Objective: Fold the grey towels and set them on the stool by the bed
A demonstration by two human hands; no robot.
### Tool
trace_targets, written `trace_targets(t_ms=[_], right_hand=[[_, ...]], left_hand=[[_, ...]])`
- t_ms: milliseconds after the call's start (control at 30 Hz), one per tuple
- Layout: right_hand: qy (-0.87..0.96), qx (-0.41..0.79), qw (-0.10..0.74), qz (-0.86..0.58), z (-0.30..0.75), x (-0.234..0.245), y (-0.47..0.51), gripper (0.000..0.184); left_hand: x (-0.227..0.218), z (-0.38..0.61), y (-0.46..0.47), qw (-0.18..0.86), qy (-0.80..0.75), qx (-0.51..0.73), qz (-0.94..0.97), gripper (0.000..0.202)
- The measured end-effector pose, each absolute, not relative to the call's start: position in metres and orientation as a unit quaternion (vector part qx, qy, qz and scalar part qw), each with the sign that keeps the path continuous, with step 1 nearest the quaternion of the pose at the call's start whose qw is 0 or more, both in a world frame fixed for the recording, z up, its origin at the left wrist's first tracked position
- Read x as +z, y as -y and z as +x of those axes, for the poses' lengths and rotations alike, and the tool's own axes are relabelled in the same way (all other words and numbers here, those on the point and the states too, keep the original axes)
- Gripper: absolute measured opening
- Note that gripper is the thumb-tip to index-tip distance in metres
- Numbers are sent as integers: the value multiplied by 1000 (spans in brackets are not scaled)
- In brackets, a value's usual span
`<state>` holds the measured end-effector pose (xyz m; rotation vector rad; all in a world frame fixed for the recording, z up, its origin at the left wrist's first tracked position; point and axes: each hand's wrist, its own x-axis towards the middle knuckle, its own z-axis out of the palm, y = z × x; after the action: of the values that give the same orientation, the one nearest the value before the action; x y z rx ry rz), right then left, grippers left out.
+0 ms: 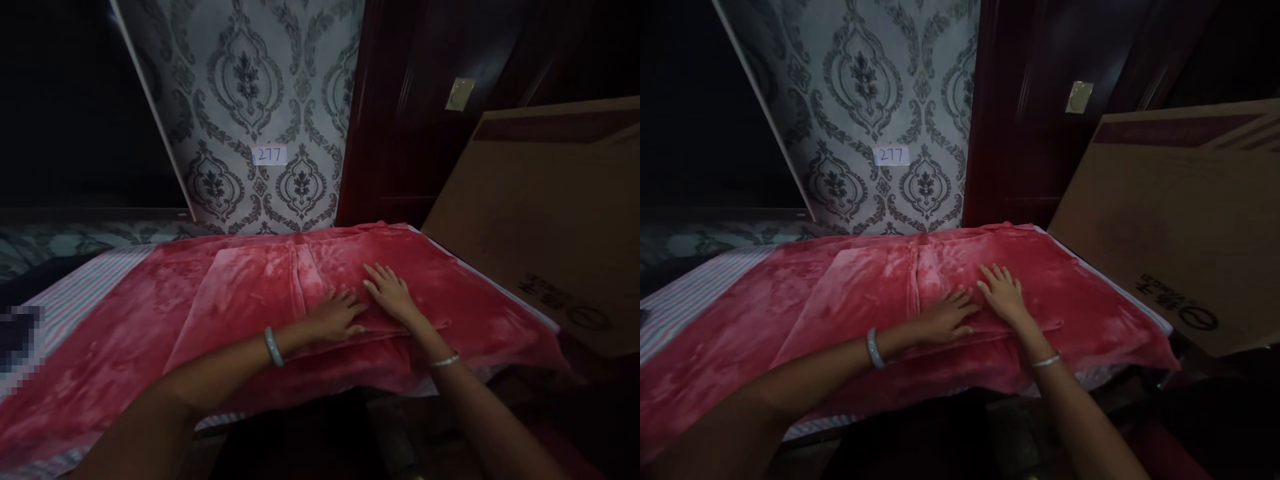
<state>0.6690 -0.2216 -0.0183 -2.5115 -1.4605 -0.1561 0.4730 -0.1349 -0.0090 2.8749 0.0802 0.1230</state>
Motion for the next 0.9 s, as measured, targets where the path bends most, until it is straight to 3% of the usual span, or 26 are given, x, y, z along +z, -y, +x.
trace_targets(t_ms=[233, 467, 667, 900], right_hand=[[445, -8, 100, -890, 706, 7, 171, 60], [415, 25, 99, -904, 746, -24, 152, 62], [398, 23, 113, -910, 758, -54, 155, 63], [414, 12, 105, -904, 768, -23, 115, 66]], left_hand=[[2, 454, 122, 128, 11, 42, 991, 55], [-23, 497, 97, 132, -158, 88, 975, 72], [-46, 499, 98, 148, -159, 65, 974, 81], [-35, 495, 101, 183, -167, 66, 967, 82]])
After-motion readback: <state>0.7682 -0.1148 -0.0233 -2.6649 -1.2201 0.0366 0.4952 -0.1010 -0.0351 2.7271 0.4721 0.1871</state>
